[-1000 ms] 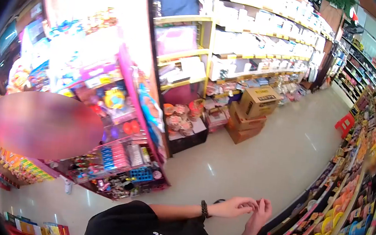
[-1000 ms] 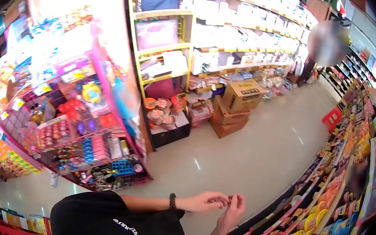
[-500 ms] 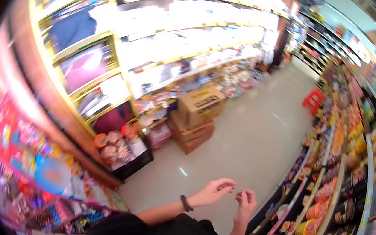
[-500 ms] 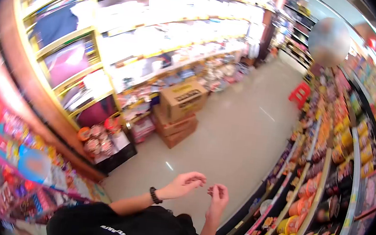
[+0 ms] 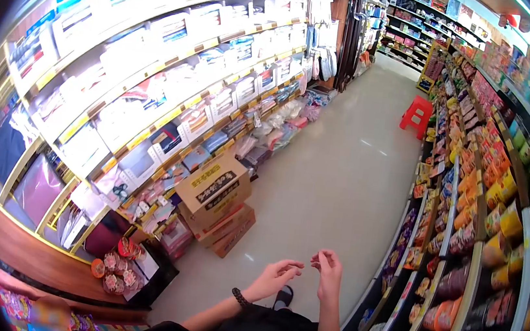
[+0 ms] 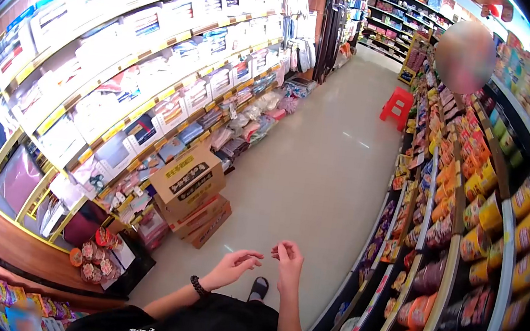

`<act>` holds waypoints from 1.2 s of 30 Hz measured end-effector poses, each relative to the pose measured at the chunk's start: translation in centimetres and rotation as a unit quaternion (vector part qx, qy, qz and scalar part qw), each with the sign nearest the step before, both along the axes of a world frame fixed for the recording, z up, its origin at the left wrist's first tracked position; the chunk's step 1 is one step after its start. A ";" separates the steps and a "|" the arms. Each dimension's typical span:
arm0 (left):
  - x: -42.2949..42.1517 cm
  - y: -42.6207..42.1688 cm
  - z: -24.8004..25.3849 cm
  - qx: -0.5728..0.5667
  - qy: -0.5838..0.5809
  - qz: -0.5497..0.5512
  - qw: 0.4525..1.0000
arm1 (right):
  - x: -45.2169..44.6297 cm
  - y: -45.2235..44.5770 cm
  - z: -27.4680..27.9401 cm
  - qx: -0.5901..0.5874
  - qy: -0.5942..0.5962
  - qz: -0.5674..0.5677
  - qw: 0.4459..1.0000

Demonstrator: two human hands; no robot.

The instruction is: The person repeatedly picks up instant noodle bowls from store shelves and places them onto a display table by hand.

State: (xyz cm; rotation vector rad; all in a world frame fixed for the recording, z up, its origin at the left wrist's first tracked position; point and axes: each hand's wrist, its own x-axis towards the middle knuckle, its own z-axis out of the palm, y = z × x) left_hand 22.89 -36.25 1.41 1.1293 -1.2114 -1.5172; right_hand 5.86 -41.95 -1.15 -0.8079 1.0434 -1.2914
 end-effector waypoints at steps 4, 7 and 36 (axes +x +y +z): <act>-1.2 -9.3 0.5 -0.038 0.013 0.030 0.999 | -0.1 -11.1 1.4 -0.032 0.017 0.063 0.997; -0.9 -15.1 0.4 -0.030 0.028 0.068 0.997 | 0.3 -17.2 2.3 -0.044 0.015 0.089 0.995; 22.8 -82.0 10.6 -0.281 -0.077 0.350 0.890 | 28.9 -87.4 13.5 -0.231 -0.042 0.314 0.920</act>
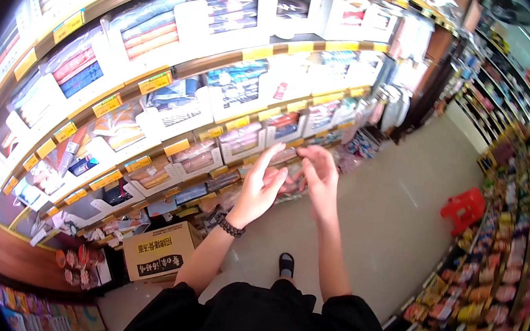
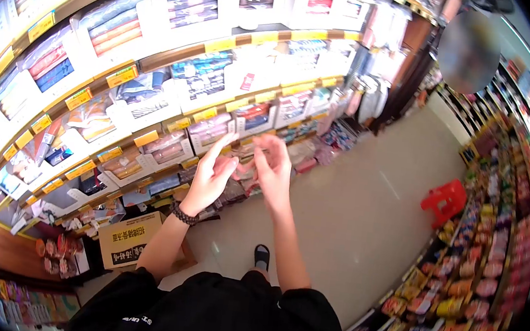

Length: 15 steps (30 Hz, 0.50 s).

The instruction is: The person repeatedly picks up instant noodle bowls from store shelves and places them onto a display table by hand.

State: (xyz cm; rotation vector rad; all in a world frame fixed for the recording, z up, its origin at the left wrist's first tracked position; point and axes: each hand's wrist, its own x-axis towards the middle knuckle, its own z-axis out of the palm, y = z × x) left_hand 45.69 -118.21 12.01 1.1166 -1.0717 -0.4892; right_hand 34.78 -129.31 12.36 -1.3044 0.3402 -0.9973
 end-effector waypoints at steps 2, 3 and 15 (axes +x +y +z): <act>2.5 -3.4 1.5 -0.014 0.021 0.006 1.000 | 3.5 -3.9 2.8 -0.031 -0.001 0.022 0.999; 3.8 -5.3 2.5 -0.009 0.022 0.011 1.000 | 5.6 -6.1 3.6 -0.044 -0.024 0.026 0.998; 19.5 -27.8 8.8 0.036 -0.172 0.301 0.937 | 27.2 -28.7 8.5 -0.360 0.085 -0.095 0.924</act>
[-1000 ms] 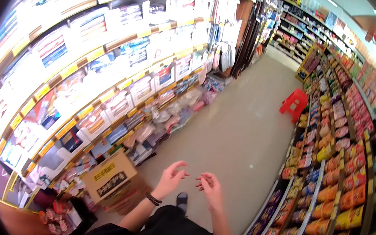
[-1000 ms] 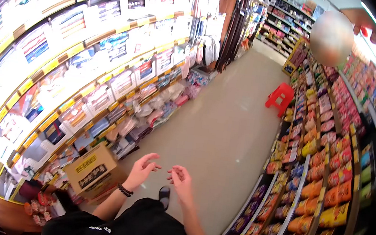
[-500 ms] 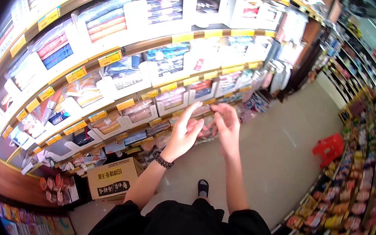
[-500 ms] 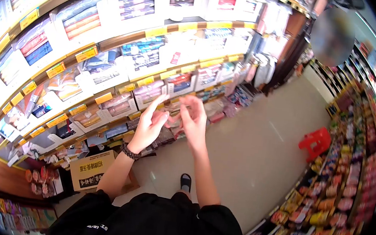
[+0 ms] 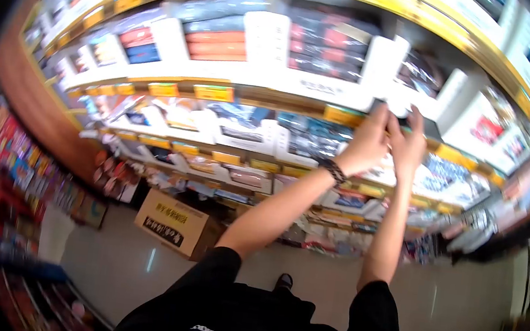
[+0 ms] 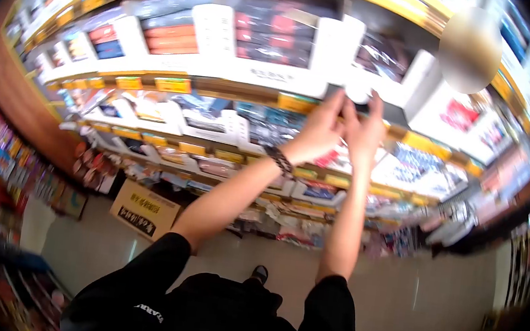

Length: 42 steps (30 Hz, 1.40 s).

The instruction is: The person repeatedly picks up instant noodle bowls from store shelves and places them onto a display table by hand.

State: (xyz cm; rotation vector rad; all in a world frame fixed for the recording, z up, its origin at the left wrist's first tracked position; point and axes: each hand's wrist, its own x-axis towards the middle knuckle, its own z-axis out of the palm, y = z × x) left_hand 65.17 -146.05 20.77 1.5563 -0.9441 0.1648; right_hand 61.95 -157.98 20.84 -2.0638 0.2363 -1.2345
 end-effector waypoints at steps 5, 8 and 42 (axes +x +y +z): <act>1.1 -2.0 -1.0 -0.058 -0.017 0.025 0.998 | 2.3 -2.7 -1.1 -0.014 -0.001 -0.038 0.999; 0.2 -3.4 -1.9 -0.107 -0.047 0.106 0.987 | 2.6 -3.6 -1.7 -0.060 -0.047 -0.043 0.996; -50.3 68.2 -18.6 -0.135 0.173 0.776 0.591 | -30.9 76.3 -18.9 0.053 0.338 0.859 0.382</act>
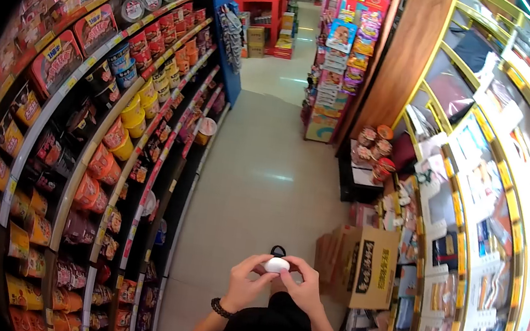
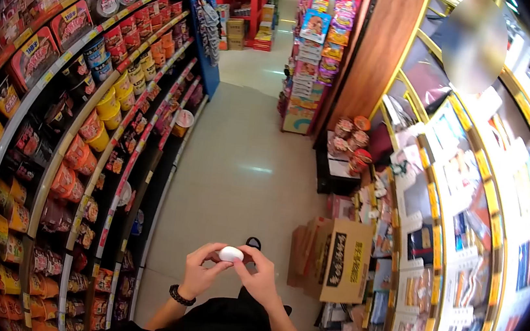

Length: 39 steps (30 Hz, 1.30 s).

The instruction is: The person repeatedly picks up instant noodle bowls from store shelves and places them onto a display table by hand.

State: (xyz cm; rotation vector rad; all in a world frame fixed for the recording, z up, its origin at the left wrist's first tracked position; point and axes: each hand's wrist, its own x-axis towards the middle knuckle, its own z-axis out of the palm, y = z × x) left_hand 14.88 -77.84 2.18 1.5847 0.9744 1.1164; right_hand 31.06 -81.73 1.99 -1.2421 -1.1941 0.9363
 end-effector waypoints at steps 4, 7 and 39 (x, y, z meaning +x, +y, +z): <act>0.6 8.0 -1.3 -0.111 -0.091 0.026 0.989 | 2.1 10.7 0.3 -0.019 0.005 0.105 0.994; 1.9 15.3 -0.3 -0.166 -0.156 0.018 0.973 | 4.0 18.6 0.9 -0.016 0.013 0.152 0.988; 10.1 94.6 -1.2 -0.227 -0.268 0.026 0.936 | 11.8 97.8 -1.2 -0.151 0.184 0.136 0.962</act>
